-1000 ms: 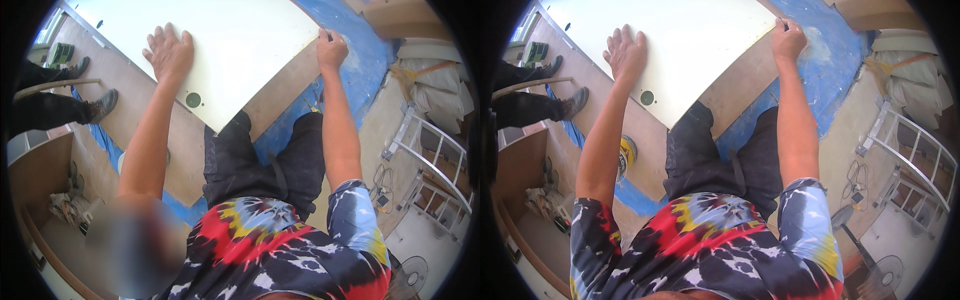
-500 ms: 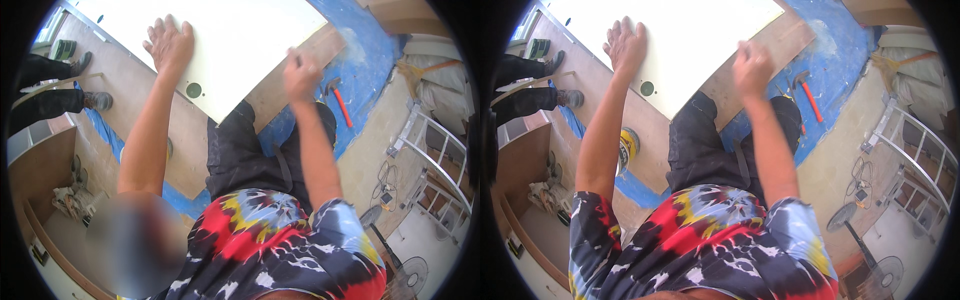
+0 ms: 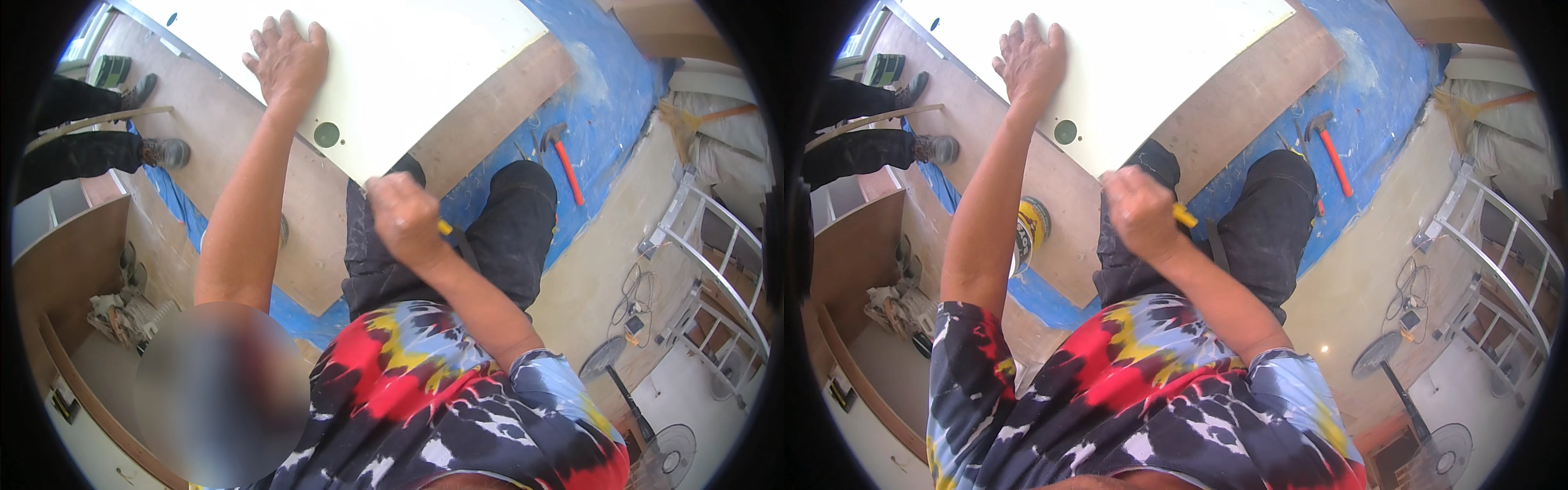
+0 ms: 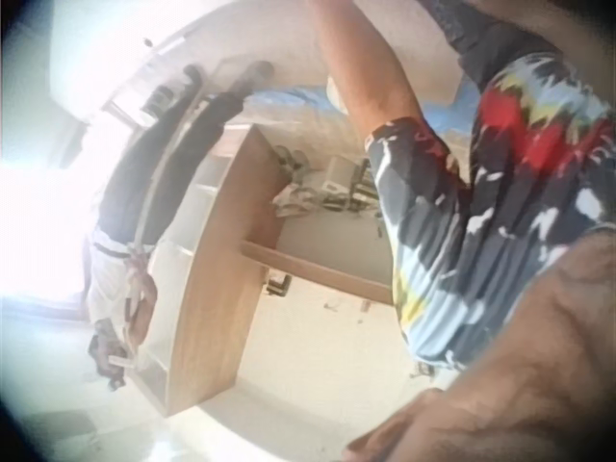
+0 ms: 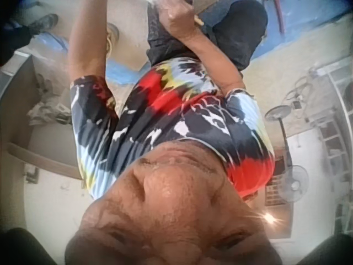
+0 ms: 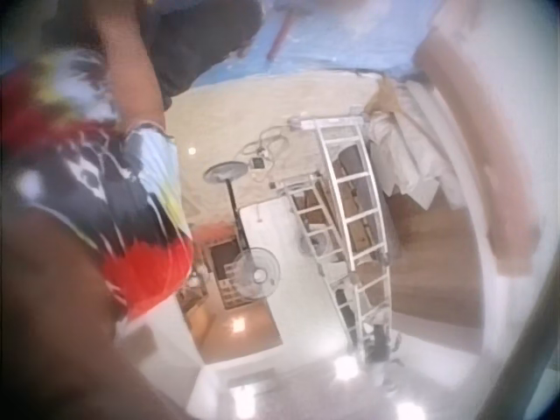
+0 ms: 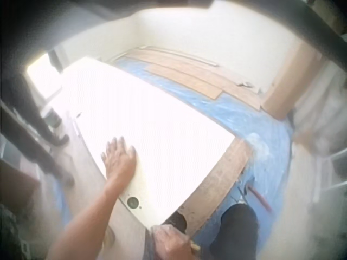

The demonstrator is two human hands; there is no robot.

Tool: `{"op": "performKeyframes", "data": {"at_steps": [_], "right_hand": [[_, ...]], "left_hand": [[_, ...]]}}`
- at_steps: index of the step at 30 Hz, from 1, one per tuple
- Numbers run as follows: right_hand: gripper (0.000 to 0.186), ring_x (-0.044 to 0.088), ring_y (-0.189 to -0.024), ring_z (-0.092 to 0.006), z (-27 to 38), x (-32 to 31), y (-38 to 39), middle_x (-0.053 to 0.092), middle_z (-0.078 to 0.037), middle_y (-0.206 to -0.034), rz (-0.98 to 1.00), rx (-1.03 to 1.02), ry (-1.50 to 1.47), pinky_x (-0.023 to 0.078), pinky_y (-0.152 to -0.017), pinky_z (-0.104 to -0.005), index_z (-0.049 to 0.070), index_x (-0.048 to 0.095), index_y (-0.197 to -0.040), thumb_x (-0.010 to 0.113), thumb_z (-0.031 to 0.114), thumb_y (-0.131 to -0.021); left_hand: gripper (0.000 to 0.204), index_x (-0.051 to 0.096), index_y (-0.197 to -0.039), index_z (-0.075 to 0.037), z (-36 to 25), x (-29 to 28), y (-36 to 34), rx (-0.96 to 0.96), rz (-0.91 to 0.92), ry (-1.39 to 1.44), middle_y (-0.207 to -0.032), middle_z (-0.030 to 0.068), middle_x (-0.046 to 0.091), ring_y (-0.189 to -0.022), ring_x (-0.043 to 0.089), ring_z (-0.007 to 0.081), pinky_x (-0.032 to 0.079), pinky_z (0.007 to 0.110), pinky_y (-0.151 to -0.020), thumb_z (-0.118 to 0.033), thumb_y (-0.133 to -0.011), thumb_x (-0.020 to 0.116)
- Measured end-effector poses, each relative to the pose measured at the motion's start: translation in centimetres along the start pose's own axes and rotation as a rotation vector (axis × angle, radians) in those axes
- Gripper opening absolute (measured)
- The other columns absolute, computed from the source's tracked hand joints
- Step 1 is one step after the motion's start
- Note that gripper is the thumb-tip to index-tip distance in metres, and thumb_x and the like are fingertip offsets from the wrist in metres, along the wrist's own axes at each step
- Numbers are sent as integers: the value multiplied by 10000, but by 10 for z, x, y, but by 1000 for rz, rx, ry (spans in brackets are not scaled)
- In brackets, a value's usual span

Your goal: The person trims the edge of a white cabinet door using a utility knife and a metal file. They scrape away excess material along the edge and then smooth the surface with the file.

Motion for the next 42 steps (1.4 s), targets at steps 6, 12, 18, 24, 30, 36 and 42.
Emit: {"op": "performKeyframes", "data": {"at_steps": [6, 12, 18, 24, 30, 36, 42], "right_hand": [[116, 655, -749, -373, -139, -54, -97, 662, -171, -867, -270, 126, 276, 525, -664, -460, 32, 732, -949, 703, 134, -904], [71, 604, -765, -355, -102, -35, -74, 622, -178, -854, -304, 85, 308, 492, -662, -445, 8, 670, -885, 663, 77, -902], [40, 637, -736, -317, 25, -4, 23, 612, -140, -806, 143, -38, -346, 526, -635, -405, 32, 681, -882, 684, 8, -850], [142, 678, -688, -130, -101, -139, -45, 734, -98, -804, -249, 710, -760, 541, -655, -282, -7, 716, -921, 717, 134, -940], [195, 695, -685, -191, -352, -179, 115, 725, -131, -776, -10, 1004, 149, 532, -654, -351, 0, 740, -902, 712, 193, -895], [220, 684, -922, -346, -370, -95, 206, 721, -166, -946, 243, 858, 232, 519, -859, -450, 48, 746, -1012, 669, 217, -893], [372, 576, -1158, -402, -394, -98, 210, 636, -202, -1194, -70, 1138, 597, 463, -966, -475, 19, 660, -1212, 640, 245, -917]], "left_hand": [[711, 336, -1571, -91, -2, -1, -1, 4, 29, -19, -1643, 182, 267, -1548, 148, 373, 81, 535, -1252, -483, -978, 374], [701, 344, -1565, -85, -1, 0, 3, -23, 34, -14, -1641, 187, 268, -1547, 151, 376, 76, 535, -1253, -462, -975, 385], [691, 350, -1559, -83, -8, -4, -3, -23, 69, -46, -1644, 176, 272, -1548, 150, 374, 82, 540, -1255, -474, -992, 402], [670, 330, -1578, -109, -13, -7, 40, 383, 223, -153, -1658, 136, 266, -1558, 139, 334, 58, 513, -1265, -509, -1041, 362], [796, 285, -1578, -48, -85, -33, 147, 536, 419, -148, -1665, 173, 221, -1555, 144, 356, 89, 506, -1261, -440, -960, 598], [639, 322, -1553, -35, -142, -5, 135, 636, 432, -140, -1638, 194, 273, -1540, 193, 375, 134, 514, -1255, -131, -973, 571], [599, 338, -1541, -38, -237, 46, 60, 799, 314, -32, -1613, 200, 322, -1525, 236, 371, 181, 482, -1259, -63, -974, 531]]}}
Point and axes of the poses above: each hand's wrist, its own y-axis away from the middle knuckle, its own x-axis out of the palm, z = x × y, the point moved 2 cm from there along -y, towards the middle knuckle
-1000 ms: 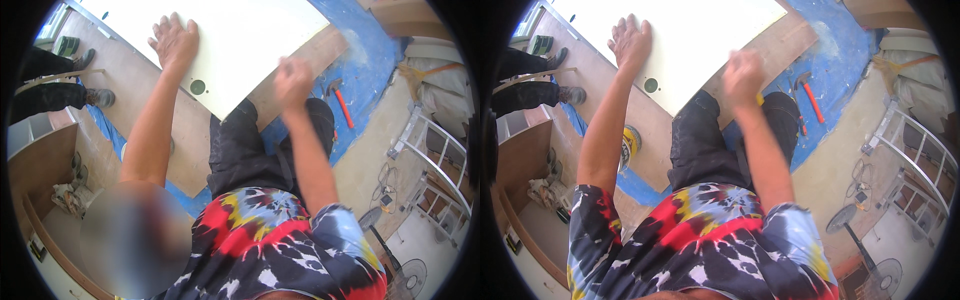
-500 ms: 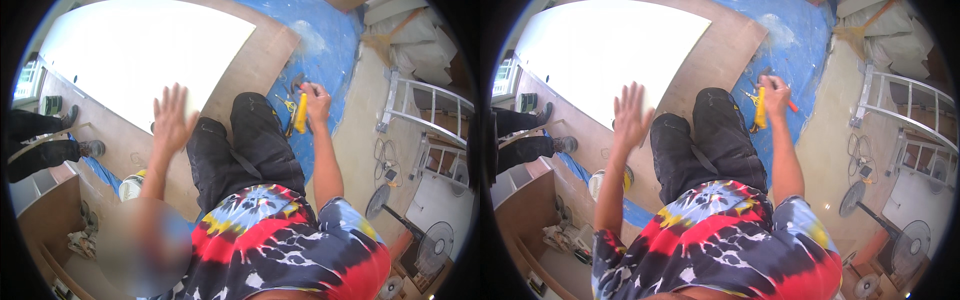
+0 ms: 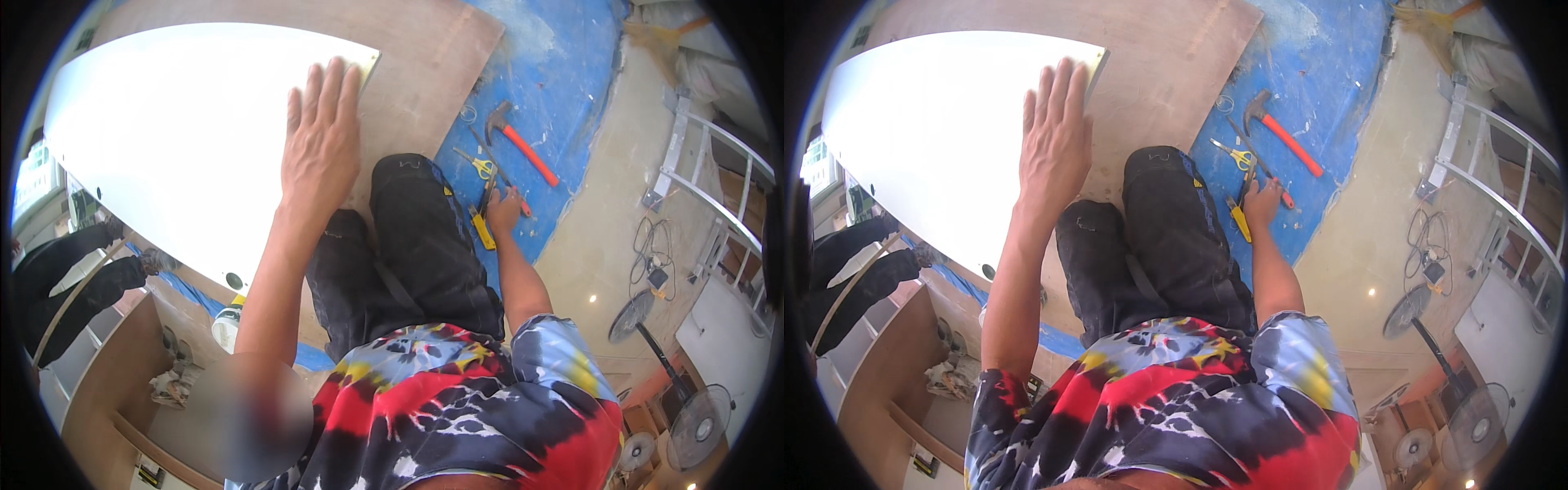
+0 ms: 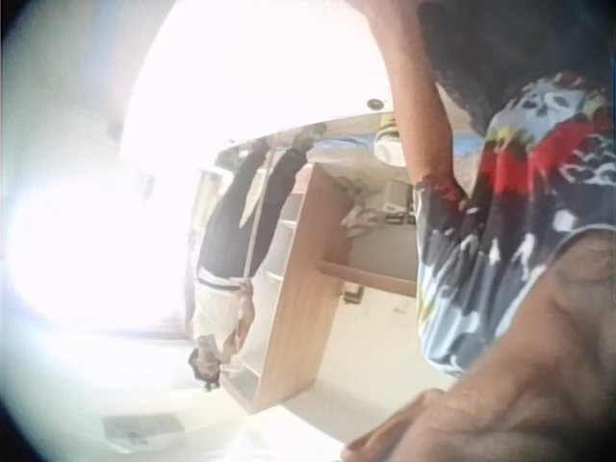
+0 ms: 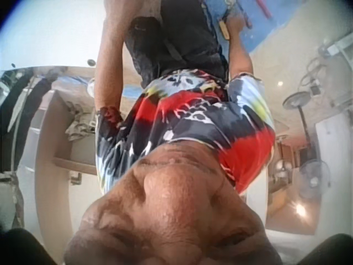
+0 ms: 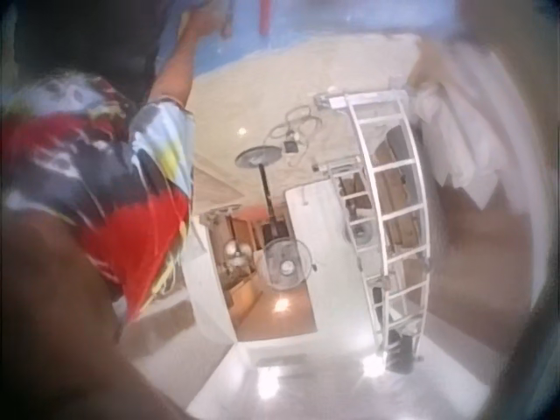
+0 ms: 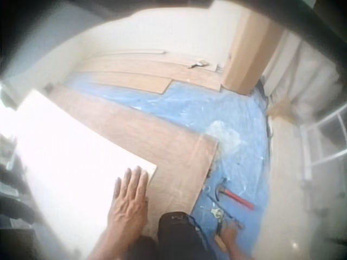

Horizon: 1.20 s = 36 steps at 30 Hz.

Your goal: The person trims the edge of a white cabinet door using a utility knife and a metal file. They scrape away excess material along the edge and then smooth the surface with the file.

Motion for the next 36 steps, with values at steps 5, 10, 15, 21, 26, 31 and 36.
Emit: {"op": "performKeyframes", "data": {"at_steps": [5, 10, 15, 21, 26, 31, 36], "right_hand": [[368, 576, -1124, -408, 13, -12, -37, 620, -228, -1147, 165, -129, 183, 455, -966, -501, 25, 657, -1193, 676, 206, -873], [251, 584, -1073, -437, -23, -7, -56, 629, -225, -1108, 349, -213, 267, 458, -946, -518, 13, 635, -1067, 668, 131, -847], [279, 612, -1014, -452, -25, -9, -44, 639, -246, -1063, 459, -328, 138, 475, -866, -527, -12, 574, -1127, 597, 72, -862], [253, 646, -789, -311, 46, -128, 9, 640, -177, -877, 318, -124, -377, 507, -740, -432, -46, 586, -1181, 546, 98, -978], [243, 650, -706, -283, 177, -209, 44, 658, -143, -817, 539, -394, -566, 514, -664, -408, -24, 608, -1161, 551, 174, -1033], [222, 683, -723, -402, 216, -192, 56, 681, -207, -800, 493, -803, -412, 524, -621, -464, -6, 608, -1111, 536, 193, -1044], [206, 657, -695, -442, 210, -176, 53, 665, -233, -780, 347, -1025, -340, 513, -582, -495, -2, 621, -1071, 558, 189, -1026]], "left_hand": [[599, 368, -1519, -3, -8, 22, -44, 58, -68, -91, -1602, 213, 336, -1517, 258, 372, 198, 481, -1255, -3, -934, 498], [478, 537, -1376, 24, -42, 14, -11, 142, 8, 45, -1494, 252, 459, -1467, 351, 375, 260, 481, -1226, 15, -899, 513], [384, 680, -1188, -44, -98, 0, 98, 7, 522, 1014, -1200, 199, 680, -1214, 616, 378, 466, 491, -1080, -116, -818, 752], [382, 665, -1273, -35, 15, -56, 86, -564, -363, 411, -1278, 161, 677, -1238, 613, 344, 474, 419, -1052, -88, -899, 721], [639, 417, -1528, -93, 120, -9, 65, -826, -277, -101, -1587, 213, 361, -1499, 277, 381, 214, 505, -1218, -476, -1018, 454], [706, 302, -1594, -147, 123, -1, 49, -885, -227, -71, -1666, 174, 216, -1558, 107, 374, 60, 542, -1255, -541, -1011, 345], [678, 315, -1590, -164, 121, 8, 54, -882, -263, -132, -1659, 161, 242, -1553, 138, 366, 64, 530, -1260, -526, -1018, 352]]}}
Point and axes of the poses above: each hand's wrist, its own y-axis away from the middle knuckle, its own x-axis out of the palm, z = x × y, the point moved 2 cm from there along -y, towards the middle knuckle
